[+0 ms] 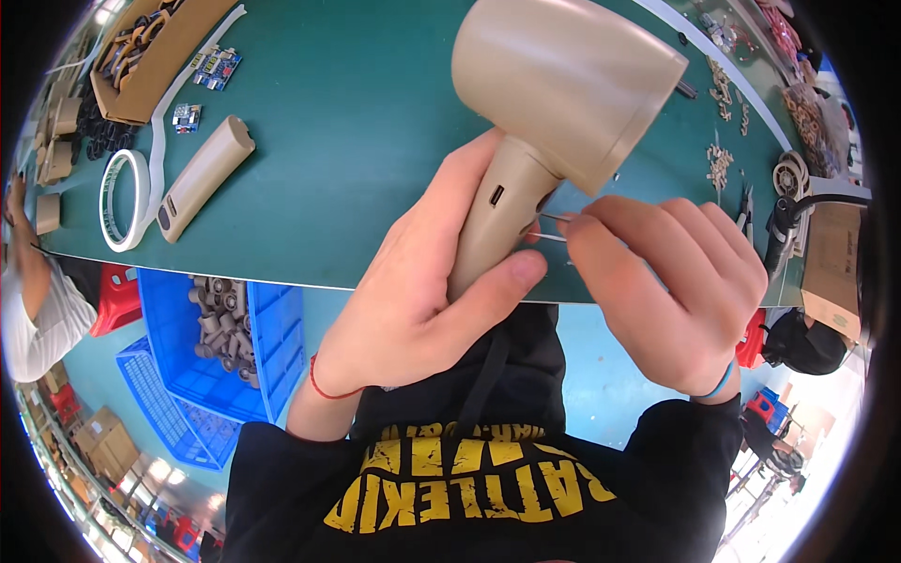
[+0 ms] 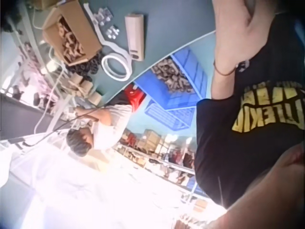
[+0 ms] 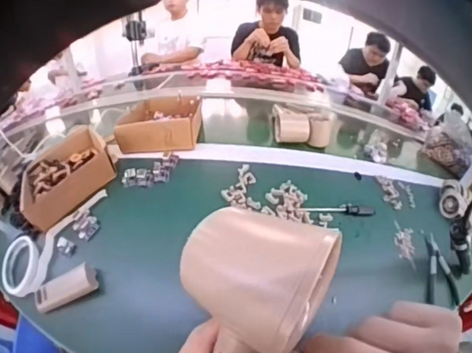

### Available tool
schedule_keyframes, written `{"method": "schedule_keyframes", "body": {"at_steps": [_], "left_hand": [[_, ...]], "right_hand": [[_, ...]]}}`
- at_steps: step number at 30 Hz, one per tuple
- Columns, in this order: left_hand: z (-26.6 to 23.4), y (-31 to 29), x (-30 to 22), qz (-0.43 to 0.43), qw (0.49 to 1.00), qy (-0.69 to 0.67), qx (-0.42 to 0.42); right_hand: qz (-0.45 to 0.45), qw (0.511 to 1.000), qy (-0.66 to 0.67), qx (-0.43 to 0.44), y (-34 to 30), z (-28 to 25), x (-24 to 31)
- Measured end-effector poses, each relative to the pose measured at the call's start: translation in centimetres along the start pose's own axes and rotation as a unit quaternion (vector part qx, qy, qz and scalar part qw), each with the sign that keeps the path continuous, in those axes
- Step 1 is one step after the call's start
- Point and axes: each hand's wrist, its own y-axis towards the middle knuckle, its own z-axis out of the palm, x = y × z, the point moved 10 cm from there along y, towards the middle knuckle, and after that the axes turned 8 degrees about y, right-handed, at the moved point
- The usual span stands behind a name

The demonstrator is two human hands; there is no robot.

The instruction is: The recorder is assembling a handheld fan by installing internal components like the circuit board and battery, and then securing the casing with screws using an electric screwdriver.

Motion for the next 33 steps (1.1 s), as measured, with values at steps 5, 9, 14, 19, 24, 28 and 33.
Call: {"method": "schedule_keyframes", "body": {"at_steps": [5, 9, 14, 19, 24, 28, 33], "left_hand": [[-0.1, -0.1, 0.3, -0.007, 1.000, 0.011, -0.004], [-0.1, 0.0, 0.3, -0.009, 1.000, 0.013, -0.012], [-0.3, 0.3, 0.2, -0.001, 0.997, 0.074, -0.014], [-0.6, 0.2, 0.3, -0.005, 0.998, 0.062, -0.014], [-0.5, 0.4, 0.1, -0.007, 0.997, 0.071, -0.001], [-0.6, 0.3, 0.2, -0.003, 0.998, 0.068, -0.010], [-0.4, 0.4, 0.2, -0.002, 0.998, 0.055, -0.005]], "right_hand": [[-0.021, 0.998, -0.038, 0.033, 0.5, 0.1, 0.7], [-0.002, 0.996, -0.049, 0.071, 0.8, 0.1, 0.4], [-0.022, 0.995, -0.038, 0.094, 1.4, 0.5, 0.0], [-0.023, 0.996, -0.013, 0.081, 2.5, 0.5, 0.8], [-0.020, 0.997, 0.011, 0.070, 2.4, 0.1, 0.9], [-0.015, 0.998, 0.036, 0.056, 2.7, 0.0, 0.8], [-0.030, 0.998, 0.033, 0.036, 2.8, 0.0, 0.4]]}}
